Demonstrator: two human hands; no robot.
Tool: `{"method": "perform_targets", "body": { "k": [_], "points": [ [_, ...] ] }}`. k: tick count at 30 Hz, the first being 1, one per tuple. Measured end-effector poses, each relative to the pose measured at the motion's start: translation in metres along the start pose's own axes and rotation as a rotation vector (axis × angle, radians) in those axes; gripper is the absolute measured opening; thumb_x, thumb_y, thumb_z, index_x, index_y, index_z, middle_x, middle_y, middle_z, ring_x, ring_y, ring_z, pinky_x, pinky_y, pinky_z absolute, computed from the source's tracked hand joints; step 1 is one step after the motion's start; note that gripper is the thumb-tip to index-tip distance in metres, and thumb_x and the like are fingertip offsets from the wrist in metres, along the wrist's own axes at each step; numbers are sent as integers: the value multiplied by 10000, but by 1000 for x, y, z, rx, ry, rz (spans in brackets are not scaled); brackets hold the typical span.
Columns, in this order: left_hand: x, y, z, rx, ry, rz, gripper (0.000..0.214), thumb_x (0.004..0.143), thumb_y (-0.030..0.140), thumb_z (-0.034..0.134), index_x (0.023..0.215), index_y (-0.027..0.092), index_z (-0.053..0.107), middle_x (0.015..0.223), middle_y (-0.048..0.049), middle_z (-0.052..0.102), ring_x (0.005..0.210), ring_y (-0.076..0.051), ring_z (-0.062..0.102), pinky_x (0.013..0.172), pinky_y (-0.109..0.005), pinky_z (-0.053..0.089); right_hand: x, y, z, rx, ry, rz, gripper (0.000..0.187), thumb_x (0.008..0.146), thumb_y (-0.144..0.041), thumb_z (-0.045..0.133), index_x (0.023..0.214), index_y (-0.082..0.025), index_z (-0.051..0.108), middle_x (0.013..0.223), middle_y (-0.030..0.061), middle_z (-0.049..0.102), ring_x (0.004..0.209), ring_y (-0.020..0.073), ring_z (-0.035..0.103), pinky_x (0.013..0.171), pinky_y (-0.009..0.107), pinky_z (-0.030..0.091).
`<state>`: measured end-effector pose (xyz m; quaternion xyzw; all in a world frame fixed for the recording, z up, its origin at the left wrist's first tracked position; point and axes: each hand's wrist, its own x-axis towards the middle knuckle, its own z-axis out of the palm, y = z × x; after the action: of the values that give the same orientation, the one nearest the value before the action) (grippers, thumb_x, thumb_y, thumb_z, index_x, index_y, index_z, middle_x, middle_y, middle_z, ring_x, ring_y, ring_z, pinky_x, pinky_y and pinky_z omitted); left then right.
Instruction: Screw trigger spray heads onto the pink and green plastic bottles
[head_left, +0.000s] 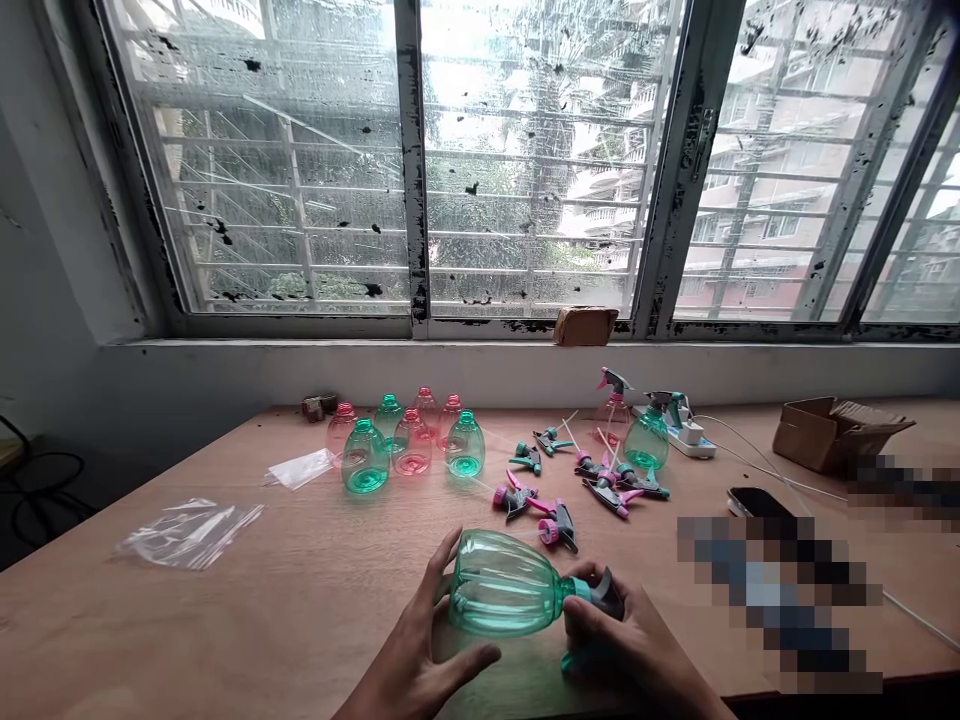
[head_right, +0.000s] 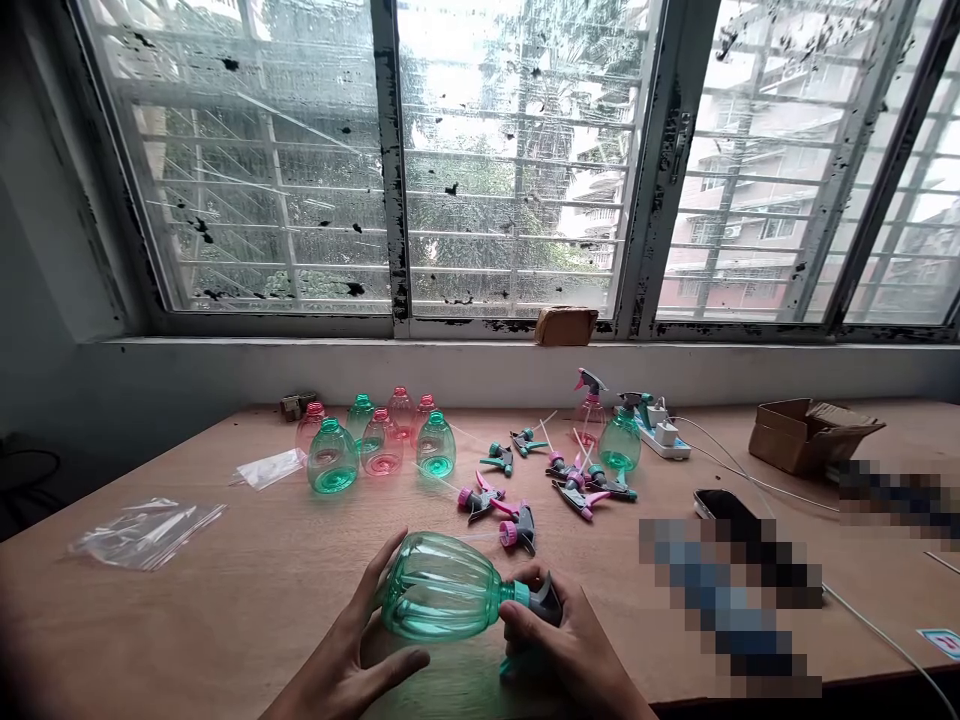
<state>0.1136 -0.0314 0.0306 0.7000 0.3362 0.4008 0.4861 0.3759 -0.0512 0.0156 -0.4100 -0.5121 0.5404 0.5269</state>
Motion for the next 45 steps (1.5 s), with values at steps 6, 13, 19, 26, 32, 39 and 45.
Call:
{"method": "perform_targets", "body": {
  "k": [6, 13, 19, 26, 32, 39, 45],
  "points": [
    [-1, 3, -3, 0, -39, -52, 858, 855, 491, 719, 1544, 294, 247, 1596, -118, 373, 1438, -363, 398, 1178, -454, 372, -1, -3, 1, -4, -18, -6, 430, 744, -519, 817, 922, -169, 640, 611, -9, 696, 568, 185, 661, 558, 283, 522],
    [1, -6, 1, 26, 3, 26, 984, 814, 382, 784, 1556, 330, 139, 1577, -127, 391, 1402, -345, 455, 1191, -474, 334, -1, -3, 1, -20, -9, -3, 454, 719, -564, 810, 894, -181, 640, 611, -3, 694, 559, 204, 664, 555, 306, 523],
    [-1, -9, -4, -11, -33, -48, 940, 831, 478, 750, 1564, 297, 189, 1625, -126, 313, 1415, -373, 430, 1144, -442, 417, -1, -1, -1, -1, -34, -13, 418, 755, -506, 808, 927, -163, 644, 615, -2, 700, 566, 186, 657, 563, 290, 517],
    [0, -4, -1, 18, -23, 26, 922, 856, 386, 754, 1560, 382, 159, 1616, -68, 354, 1470, -327, 349, 1190, -431, 353, 0, 0, -2, 6, -47, -20, 396, 781, -472, 804, 943, -155, 631, 624, 0, 702, 574, 174, 653, 567, 288, 506],
    [-1, 2, -2, -60, -38, -46, 845, 874, 497, 697, 1558, 330, 228, 1593, -99, 384, 1379, -363, 481, 1145, -448, 420, 0, 0, -3, -8, -53, -29, 379, 789, -466, 801, 925, -154, 634, 622, 2, 705, 575, 168, 654, 562, 276, 509],
    [-4, 5, -2, 110, -7, 49, 802, 920, 428, 663, 1560, 412, 180, 1636, -25, 333, 1501, -307, 296, 1247, -474, 200, 0, 1, -2, 23, -43, -11, 416, 774, -491, 808, 921, -153, 616, 615, -10, 689, 566, 159, 642, 556, 271, 508],
    [-2, 4, -2, -43, -18, -25, 911, 848, 523, 718, 1568, 327, 196, 1643, -76, 311, 1434, -355, 416, 1175, -434, 382, 0, 0, -3, -12, -47, -21, 410, 780, -484, 805, 936, -155, 615, 623, 5, 715, 575, 171, 650, 569, 281, 501]
  ]
}}
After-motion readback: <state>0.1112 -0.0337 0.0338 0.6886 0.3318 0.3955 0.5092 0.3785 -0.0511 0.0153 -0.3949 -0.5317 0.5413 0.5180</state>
